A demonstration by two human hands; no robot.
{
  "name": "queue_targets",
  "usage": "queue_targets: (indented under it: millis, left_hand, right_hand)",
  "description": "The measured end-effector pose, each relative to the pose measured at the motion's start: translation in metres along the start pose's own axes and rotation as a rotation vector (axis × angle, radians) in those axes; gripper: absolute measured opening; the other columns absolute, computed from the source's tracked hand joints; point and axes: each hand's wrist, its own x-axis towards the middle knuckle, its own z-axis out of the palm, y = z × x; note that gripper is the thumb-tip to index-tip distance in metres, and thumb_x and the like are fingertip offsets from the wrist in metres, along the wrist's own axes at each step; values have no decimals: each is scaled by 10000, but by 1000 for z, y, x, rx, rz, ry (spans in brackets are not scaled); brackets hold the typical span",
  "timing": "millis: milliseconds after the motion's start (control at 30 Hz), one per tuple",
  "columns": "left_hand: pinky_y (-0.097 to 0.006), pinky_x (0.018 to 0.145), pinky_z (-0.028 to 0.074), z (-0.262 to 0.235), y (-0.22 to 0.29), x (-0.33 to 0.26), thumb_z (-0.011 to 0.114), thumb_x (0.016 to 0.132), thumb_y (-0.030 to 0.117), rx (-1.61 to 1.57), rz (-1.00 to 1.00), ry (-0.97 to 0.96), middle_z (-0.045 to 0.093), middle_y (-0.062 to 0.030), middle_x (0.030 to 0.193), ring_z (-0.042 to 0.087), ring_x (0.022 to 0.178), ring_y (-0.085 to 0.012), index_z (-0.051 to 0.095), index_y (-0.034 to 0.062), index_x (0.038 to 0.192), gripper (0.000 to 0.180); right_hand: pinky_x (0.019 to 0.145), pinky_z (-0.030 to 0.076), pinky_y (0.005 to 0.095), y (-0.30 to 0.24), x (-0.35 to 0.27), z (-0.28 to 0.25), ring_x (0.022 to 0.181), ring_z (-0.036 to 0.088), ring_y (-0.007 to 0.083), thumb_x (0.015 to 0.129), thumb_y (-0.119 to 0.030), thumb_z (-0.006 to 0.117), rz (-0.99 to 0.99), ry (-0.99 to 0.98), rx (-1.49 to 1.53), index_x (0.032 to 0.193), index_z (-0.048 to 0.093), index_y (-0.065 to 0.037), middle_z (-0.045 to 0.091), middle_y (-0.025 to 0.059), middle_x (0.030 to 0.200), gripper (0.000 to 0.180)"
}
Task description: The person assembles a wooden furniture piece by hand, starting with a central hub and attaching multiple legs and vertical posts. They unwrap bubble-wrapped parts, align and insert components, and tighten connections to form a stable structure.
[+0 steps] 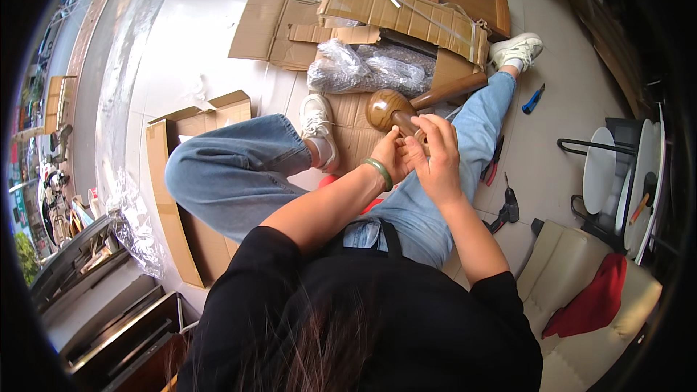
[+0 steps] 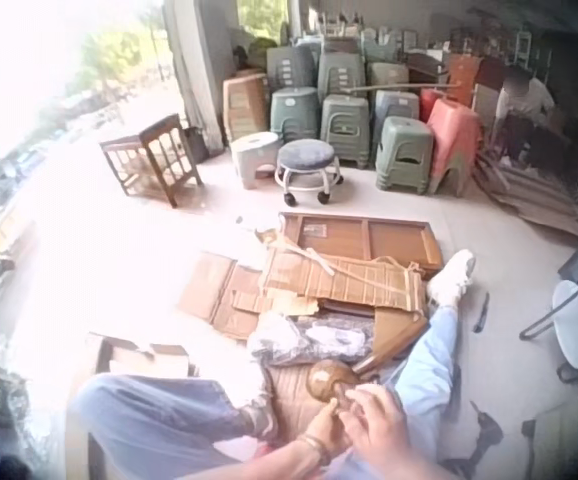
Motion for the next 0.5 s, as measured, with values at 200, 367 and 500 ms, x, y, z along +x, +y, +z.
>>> queue_targets:
  millis: [200, 367, 500]
  left_hand:
    - [-369, 861, 534, 22, -8, -42, 462, 995, 247, 662, 243, 106, 682, -50, 980, 663, 896, -190, 566, 110, 1114, 209]
    - [-354, 741, 527, 9, -19, -41, 516, 968, 303, 662, 184, 212, 682, -36, 902, 661, 830, -186, 583, 117, 1018, 204]
    - [-427, 930, 482, -11, -32, 17, 417, 998, 489, 286, 29, 161, 642, -76, 1202, 631, 1042, -229, 524, 90, 1272, 497]
  right_hand:
    - [893, 485, 440, -7, 8, -18, 1071, 568, 345, 764, -113, 735, 32, -125, -167, 1176, 568, -101, 572, 123, 1149, 445]
    - [754, 511, 429, -15, 34, -23, 865, 623, 264, 776, -157, 639, -277, -412, -744, 968, 686, -71, 651, 86, 929, 215]
    - [690, 485, 399, -33, 45, -7, 895, 638, 200, 810, -195, 633, -456, -754, -1258, 955, 746, -130, 693, 28, 957, 195]
